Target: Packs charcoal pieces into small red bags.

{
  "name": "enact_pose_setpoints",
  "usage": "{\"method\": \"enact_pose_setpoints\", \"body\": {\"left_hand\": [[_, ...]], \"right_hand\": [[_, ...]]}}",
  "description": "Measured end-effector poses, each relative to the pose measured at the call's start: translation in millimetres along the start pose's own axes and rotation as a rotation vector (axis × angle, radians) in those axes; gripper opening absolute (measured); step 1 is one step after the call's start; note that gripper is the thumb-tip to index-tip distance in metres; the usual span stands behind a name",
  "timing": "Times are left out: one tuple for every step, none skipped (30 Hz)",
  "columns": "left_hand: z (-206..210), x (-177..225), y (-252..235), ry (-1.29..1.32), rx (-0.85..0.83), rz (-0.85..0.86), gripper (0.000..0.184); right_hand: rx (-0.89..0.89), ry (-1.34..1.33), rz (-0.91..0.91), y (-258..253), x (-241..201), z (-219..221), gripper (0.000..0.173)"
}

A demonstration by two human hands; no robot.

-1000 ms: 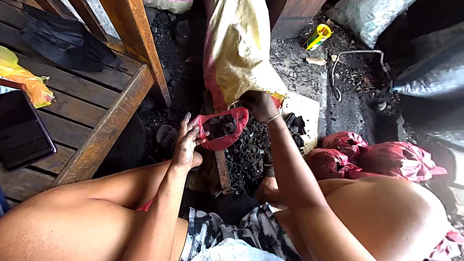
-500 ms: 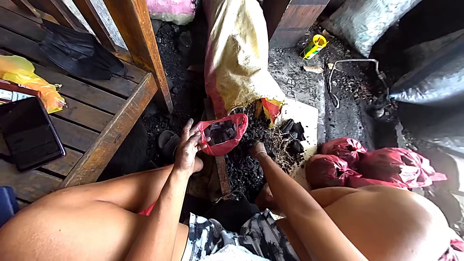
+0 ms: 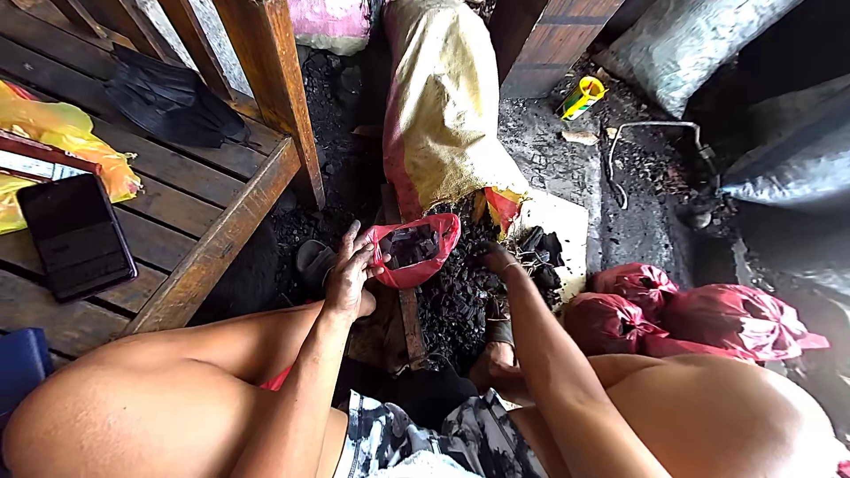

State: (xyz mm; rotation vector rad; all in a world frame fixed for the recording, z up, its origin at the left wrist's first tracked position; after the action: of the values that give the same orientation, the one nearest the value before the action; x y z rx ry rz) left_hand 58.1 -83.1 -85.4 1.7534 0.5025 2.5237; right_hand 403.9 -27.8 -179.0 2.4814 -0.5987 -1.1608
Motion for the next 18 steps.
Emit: {"method": "enact_pose_setpoints", "body": {"left_hand": [[0.9, -0.1, -0.3, -0.002, -0.002, -0.003, 0.057], [1.9, 0.0, -0.2, -0.008, -0.002, -0.007, 0.058], [2.4, -0.1, -0.3, -0.008, -0.002, -0.01, 0.057], [2.6, -0.8, -0.5, -0.005, -0.004, -0.012, 0.057], [2.7, -1.6, -0.9, -0.001, -0.003, -0.013, 0.057], [3.1, -1.9, -1.3, 0.002, -0.005, -0.011, 0.058], [3.6, -1.5, -1.0, -0.002, -0.006, -0.013, 0.057], [4.0, -0.1, -0.2, -0.014, -0.007, -0.015, 0.058], [3.6, 1.1, 0.3, -0.021, -0.002, -0.014, 0.058], [2.3, 1.5, 0.2, -0.021, 0.003, -0.011, 0.058], [1.0, 1.6, 0.0, -0.02, 0.005, -0.004, 0.058], [0.0, 1.5, -0.2, -0.022, 0.006, 0.0, 0.059], [-0.5, 1.6, -0.1, -0.028, 0.008, 0.001, 0.059], [-0.5, 2.3, 0.3, -0.031, 0.011, 0.004, 0.06], [-0.5, 2.8, 0.5, -0.03, 0.013, 0.005, 0.059], [-0.9, 3.2, 0.8, -0.025, 0.015, 0.003, 0.058], [-1.7, 3.0, 1.0, -0.017, 0.017, -0.001, 0.058], [-2.1, 2.6, 0.7, -0.012, 0.015, -0.003, 0.058]], "right_hand": [[0.022, -0.084, -0.049, 0.3, -15.1, -18.1, 0.035], [0.023, -0.17, -0.109, 0.7, -31.2, -35.4, 0.036], [0.026, -0.257, -0.196, 1.5, -48.4, -50.9, 0.035], [0.03, -0.345, -0.289, 6.2, -68.0, -63.7, 0.035], [0.016, -0.413, -0.375, 13.4, -88.2, -71.9, 0.036], [-0.008, -0.47, -0.453, 22.5, -108.6, -75.3, 0.037], [-0.036, -0.508, -0.523, 33.5, -129.0, -72.9, 0.036], [-0.072, -0.527, -0.587, 44.0, -148.0, -64.2, 0.036], [-0.108, -0.535, -0.646, 53.5, -165.1, -49.9, 0.037], [-0.136, -0.53, -0.696, 60.7, -178.7, -31.0, 0.037], [-0.159, -0.501, -0.731, 65.3, -188.0, -9.1, 0.038], [-0.16, -0.421, -0.745, 68.6, -193.4, 13.0, 0.038], [-0.138, -0.291, -0.728, 70.3, -194.9, 33.3, 0.039], [-0.105, -0.144, -0.705, 71.7, -193.8, 50.5, 0.04], [-0.078, -0.02, -0.693, 72.0, -190.5, 63.8, 0.04], [-0.076, 0.075, -0.67, 70.2, -186.6, 73.4, 0.041], [-0.087, 0.154, -0.653, 68.6, -183.1, 78.5, 0.042], [-0.087, 0.21, -0.65, 67.4, -180.9, 78.9, 0.041]]}}
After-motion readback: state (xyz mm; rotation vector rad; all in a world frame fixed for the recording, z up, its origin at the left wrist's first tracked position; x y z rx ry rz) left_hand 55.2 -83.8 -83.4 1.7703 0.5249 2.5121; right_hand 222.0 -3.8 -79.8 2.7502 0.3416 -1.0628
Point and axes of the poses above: each hand's wrist, its own y-axis away from the middle knuckle, its own z-axis out of the palm, x = y × z, the point moved 7 cm from there along -y, towards the middle knuckle, and after that the axes turned 9 degrees about x, right-handed, at the moved point
